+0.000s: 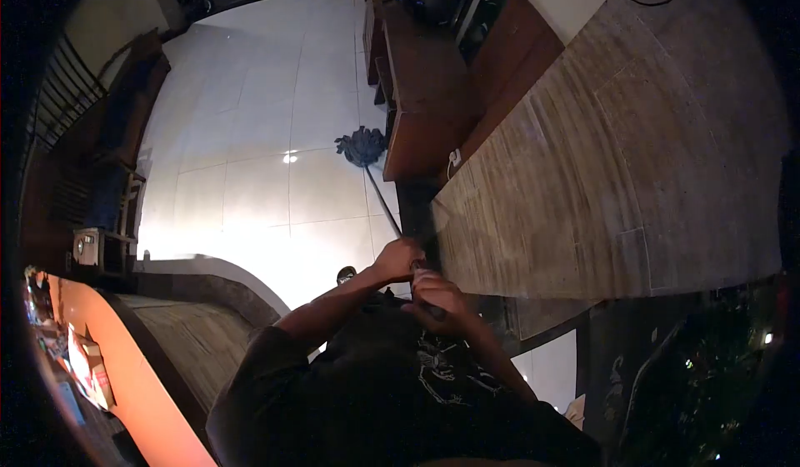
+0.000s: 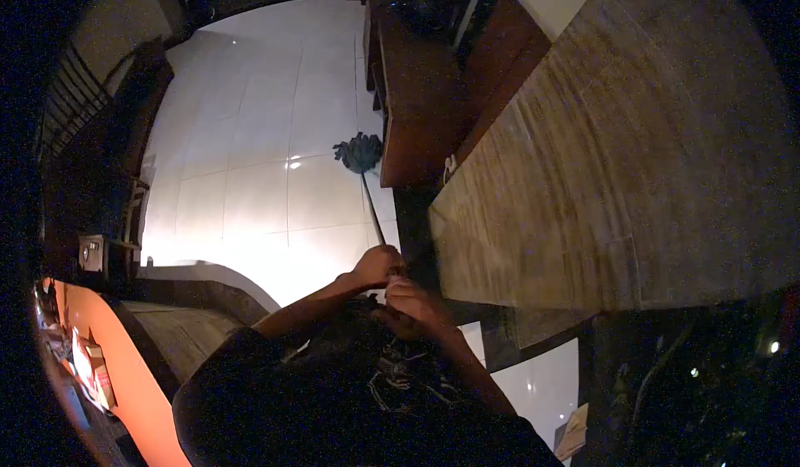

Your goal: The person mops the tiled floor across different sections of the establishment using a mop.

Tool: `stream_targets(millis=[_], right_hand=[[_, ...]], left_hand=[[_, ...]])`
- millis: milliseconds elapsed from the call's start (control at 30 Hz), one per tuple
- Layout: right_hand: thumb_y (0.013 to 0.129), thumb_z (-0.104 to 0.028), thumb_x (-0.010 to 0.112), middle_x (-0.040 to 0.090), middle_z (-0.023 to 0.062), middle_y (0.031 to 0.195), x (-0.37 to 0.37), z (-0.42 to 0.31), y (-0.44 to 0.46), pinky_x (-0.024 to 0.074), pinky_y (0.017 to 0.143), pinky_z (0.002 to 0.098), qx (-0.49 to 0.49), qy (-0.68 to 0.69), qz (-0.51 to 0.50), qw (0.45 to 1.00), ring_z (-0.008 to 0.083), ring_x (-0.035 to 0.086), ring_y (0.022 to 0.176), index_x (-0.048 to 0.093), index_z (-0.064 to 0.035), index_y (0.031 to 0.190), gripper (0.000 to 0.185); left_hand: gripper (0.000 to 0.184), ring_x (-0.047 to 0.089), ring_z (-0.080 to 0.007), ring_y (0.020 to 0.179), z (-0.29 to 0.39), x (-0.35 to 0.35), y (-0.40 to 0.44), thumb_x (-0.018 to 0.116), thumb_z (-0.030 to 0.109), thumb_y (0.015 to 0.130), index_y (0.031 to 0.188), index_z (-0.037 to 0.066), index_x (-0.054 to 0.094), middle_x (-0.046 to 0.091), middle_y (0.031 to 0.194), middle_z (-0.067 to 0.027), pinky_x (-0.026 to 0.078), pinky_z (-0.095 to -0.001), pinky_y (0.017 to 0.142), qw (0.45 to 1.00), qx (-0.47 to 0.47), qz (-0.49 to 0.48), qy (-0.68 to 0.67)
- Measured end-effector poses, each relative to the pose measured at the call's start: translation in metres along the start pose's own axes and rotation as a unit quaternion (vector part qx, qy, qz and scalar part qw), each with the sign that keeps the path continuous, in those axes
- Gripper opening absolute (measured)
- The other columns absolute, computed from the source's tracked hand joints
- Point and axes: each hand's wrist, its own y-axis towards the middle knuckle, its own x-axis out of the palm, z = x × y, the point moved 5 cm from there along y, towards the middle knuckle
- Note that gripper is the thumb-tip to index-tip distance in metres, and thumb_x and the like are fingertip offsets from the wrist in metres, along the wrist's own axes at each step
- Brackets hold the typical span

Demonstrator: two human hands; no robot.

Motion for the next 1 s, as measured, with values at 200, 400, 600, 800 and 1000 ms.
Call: stream_targets(millis=[200, 400, 600, 800, 1000], right_hand=[[0.083, -0.006, 0.073, 0.06, 0.0133, 0.077, 0.021, 0.005, -0.007, 0.0487, 0.091, 0.0413, -0.065, 0.036, 0.022, 0.997, 0.0296, 0.062, 0.081, 0.061, 0.0001, 0.078, 0.014], [0.085, -0.003, 0.068, 0.061, 0.0141, 0.083, 0.047, 0.077, 0.009, 0.0489, 0.085, 0.0387, -0.044, -0.021, 0.01, 0.999, 0.0305, 0.061, 0.091, 0.059, 0.0023, 0.081, 0.011], [0.083, -0.003, 0.071, 0.061, 0.0136, 0.08, 0.06, 0.126, -0.011, 0.0491, 0.085, 0.0388, -0.065, -0.002, 0.122, 0.99, 0.0299, 0.062, 0.087, 0.059, 0.0009, 0.078, 0.013], [0.079, -0.001, 0.074, 0.066, 0.0128, 0.083, 0.03, 0.074, -0.096, 0.0492, 0.094, 0.0401, -0.042, -0.003, 0.025, 0.999, 0.0279, 0.068, 0.097, 0.063, -0.0013, 0.076, 0.011], [0.082, -0.003, 0.072, 0.066, 0.0131, 0.087, 0.008, 0.033, -0.104, 0.047, 0.098, 0.043, 0.022, -0.005, 0.045, 0.999, 0.0282, 0.066, 0.101, 0.064, -0.0016, 0.08, 0.008]], left_hand=[[0.041, 0.061, -0.0392, 0.084, 0.009, -0.012, -0.018, 0.064, 0.047, 0.074, 0.074, 0.006, 0.065, 0.063, 0.079, -0.0171, 0.048, -0.0488, 0.069, 0.999, 0.026, -0.024, -0.026], [0.031, 0.061, -0.0365, 0.084, -0.09, 0.018, -0.01, 0.072, 0.033, 0.067, 0.071, 0.005, 0.062, 0.062, 0.079, -0.017, 0.047, -0.0449, 0.078, 0.995, -0.007, 0.095, -0.04], [0.021, 0.062, -0.0352, 0.091, -0.141, 0.072, 0.016, 0.072, 0.023, 0.066, 0.074, 0.005, 0.066, 0.064, 0.082, -0.0169, 0.048, -0.0456, 0.089, 0.981, 0.007, -0.071, 0.178], [0.022, 0.065, -0.033, 0.094, 0.026, 0.052, -0.009, 0.07, 0.024, 0.068, 0.088, 0.016, 0.074, 0.069, 0.094, -0.0107, 0.048, -0.0449, 0.093, 0.988, 0.024, -0.102, 0.115], [0.023, 0.066, -0.0333, 0.087, 0.054, 0.063, -0.015, 0.07, 0.031, 0.068, 0.084, 0.015, 0.075, 0.069, 0.083, -0.0123, 0.051, -0.045, 0.079, 0.997, -0.021, -0.076, 0.028]])
